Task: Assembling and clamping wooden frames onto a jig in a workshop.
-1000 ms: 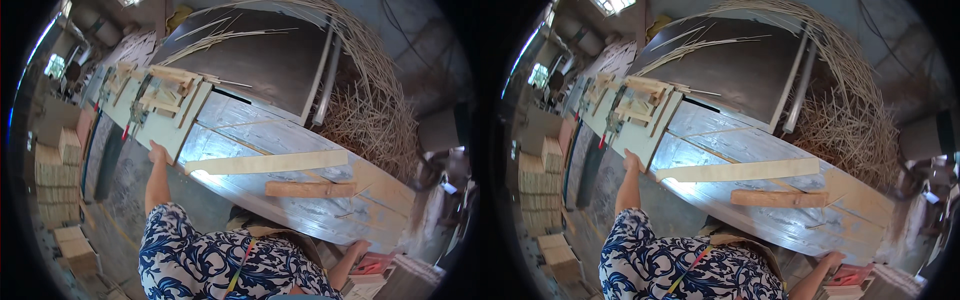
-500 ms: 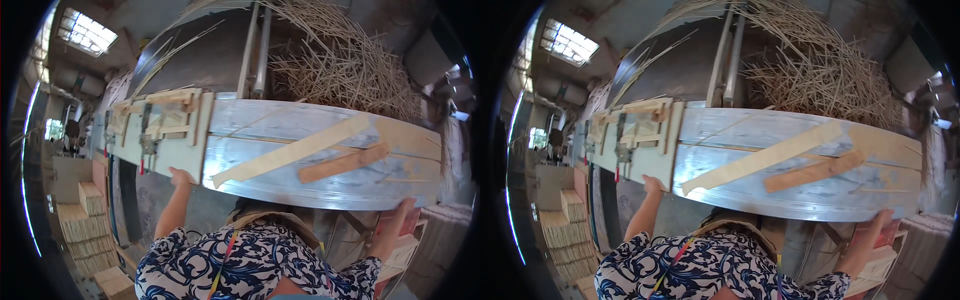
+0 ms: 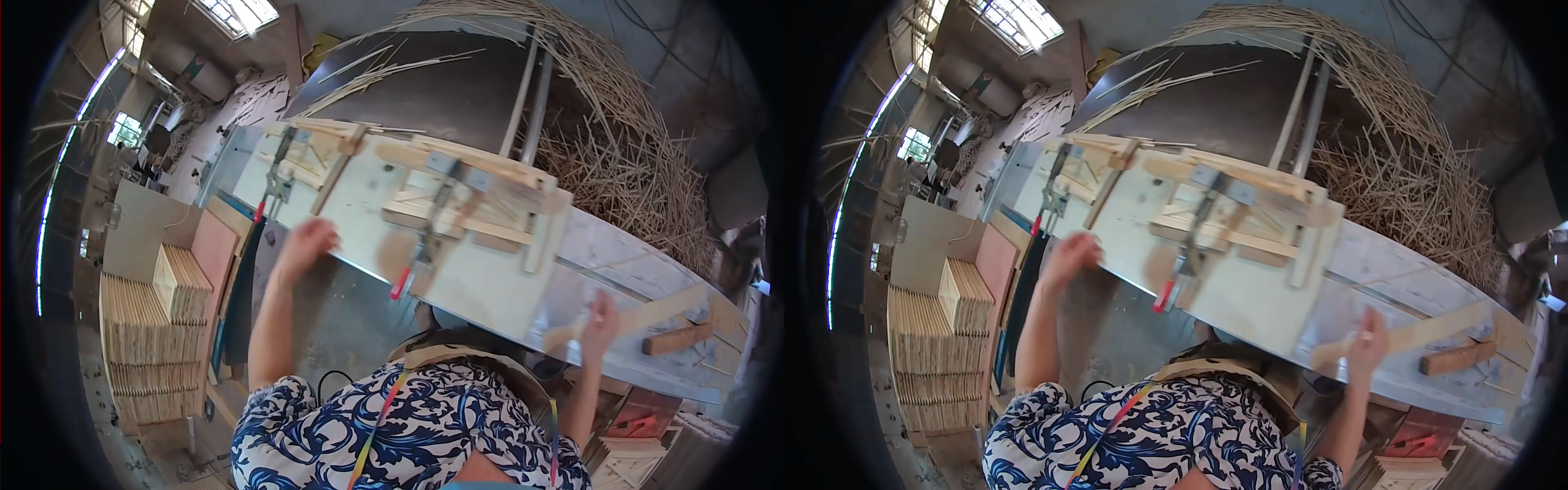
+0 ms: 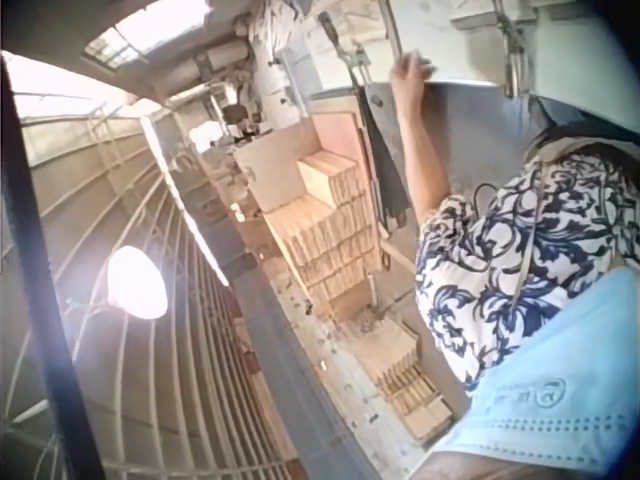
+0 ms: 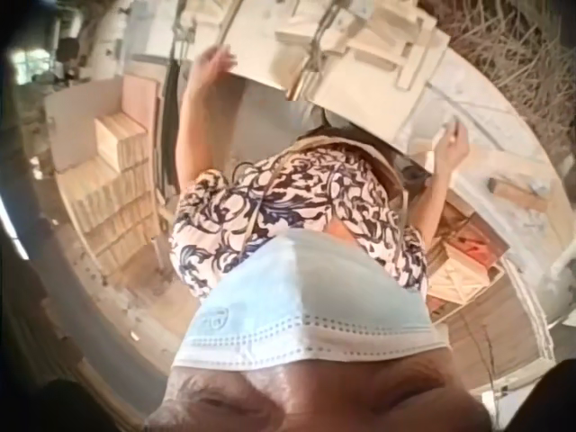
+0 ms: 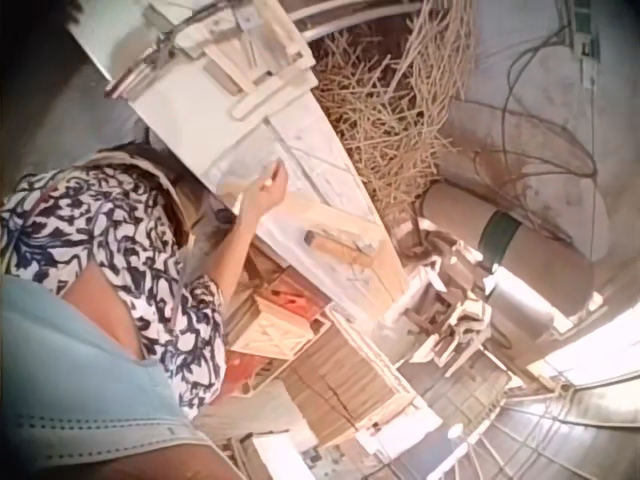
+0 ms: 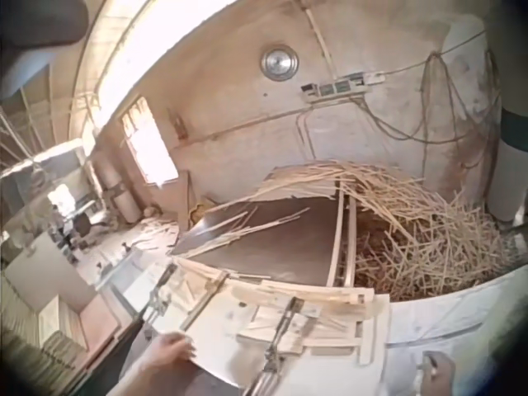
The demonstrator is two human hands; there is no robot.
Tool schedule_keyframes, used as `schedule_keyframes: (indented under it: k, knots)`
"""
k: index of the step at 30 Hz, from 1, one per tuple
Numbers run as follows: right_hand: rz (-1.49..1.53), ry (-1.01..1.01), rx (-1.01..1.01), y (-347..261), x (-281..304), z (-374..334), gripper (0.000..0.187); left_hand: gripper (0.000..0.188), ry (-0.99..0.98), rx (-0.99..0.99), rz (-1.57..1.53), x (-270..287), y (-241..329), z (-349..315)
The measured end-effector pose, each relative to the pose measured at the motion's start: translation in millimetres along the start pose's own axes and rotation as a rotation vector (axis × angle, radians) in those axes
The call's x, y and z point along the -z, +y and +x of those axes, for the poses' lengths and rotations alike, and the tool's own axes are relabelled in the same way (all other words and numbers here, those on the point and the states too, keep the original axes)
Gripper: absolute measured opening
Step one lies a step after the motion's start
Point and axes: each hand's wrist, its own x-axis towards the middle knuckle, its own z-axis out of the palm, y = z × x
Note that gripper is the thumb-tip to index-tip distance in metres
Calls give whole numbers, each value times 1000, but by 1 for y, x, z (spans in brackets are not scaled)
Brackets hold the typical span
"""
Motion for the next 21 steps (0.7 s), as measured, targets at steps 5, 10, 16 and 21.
schedule_keyframes:
  k: [5, 10, 16, 21]
  knots:
    - [148, -439, 91, -158, -202, -52, 28, 64, 758, -233, 918, 224, -92, 144]
    - [107, -528, -221, -246, -288, -90, 45, 69, 368, -105, 877, 265, -157, 213]
    - [159, -151, -418, -250, -360, -125, 31, 50, 356, -182, 968, 271, -184, 244]
    - [76, -135, -442, -265, -368, -123, 27, 48, 366, -207, 924, 280, -177, 235]
